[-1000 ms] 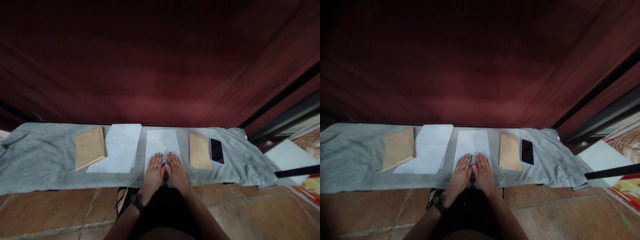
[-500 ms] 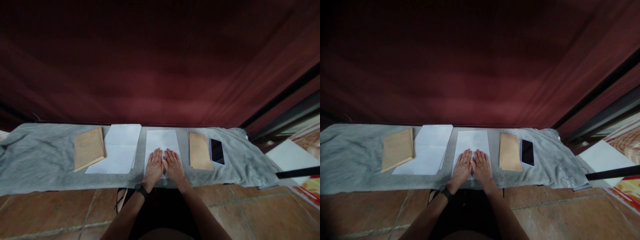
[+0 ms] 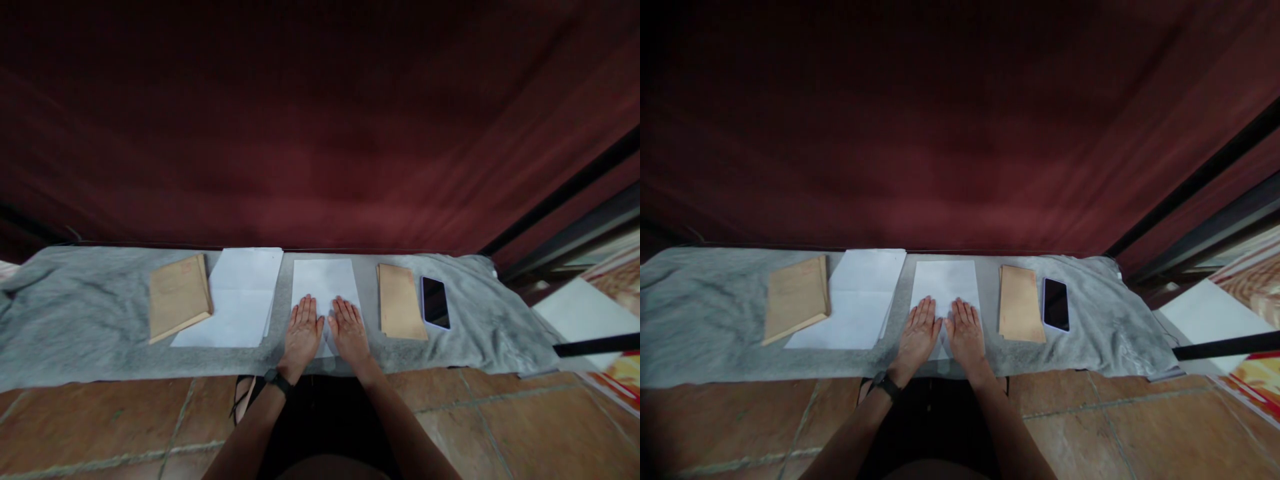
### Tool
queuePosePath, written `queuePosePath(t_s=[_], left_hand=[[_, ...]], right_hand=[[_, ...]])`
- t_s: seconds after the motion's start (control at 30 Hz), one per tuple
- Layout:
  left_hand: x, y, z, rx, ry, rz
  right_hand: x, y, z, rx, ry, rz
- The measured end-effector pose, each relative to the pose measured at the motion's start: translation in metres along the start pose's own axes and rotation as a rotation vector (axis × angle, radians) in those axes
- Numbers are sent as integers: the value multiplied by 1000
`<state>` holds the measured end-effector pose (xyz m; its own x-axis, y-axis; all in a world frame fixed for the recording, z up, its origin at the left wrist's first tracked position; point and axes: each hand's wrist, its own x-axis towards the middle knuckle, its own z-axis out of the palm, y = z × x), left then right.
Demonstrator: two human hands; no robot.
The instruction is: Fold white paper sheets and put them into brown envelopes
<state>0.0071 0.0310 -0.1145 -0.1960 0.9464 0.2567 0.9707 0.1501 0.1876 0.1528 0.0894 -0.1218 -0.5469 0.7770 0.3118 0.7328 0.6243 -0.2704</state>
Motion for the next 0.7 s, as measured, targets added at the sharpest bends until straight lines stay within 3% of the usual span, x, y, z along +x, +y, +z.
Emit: queuePosePath(t_s=[0.7], left_hand=[[-5, -19, 6, -2, 71, -101]], right_hand=[[-6, 13, -4, -36, 82, 73]])
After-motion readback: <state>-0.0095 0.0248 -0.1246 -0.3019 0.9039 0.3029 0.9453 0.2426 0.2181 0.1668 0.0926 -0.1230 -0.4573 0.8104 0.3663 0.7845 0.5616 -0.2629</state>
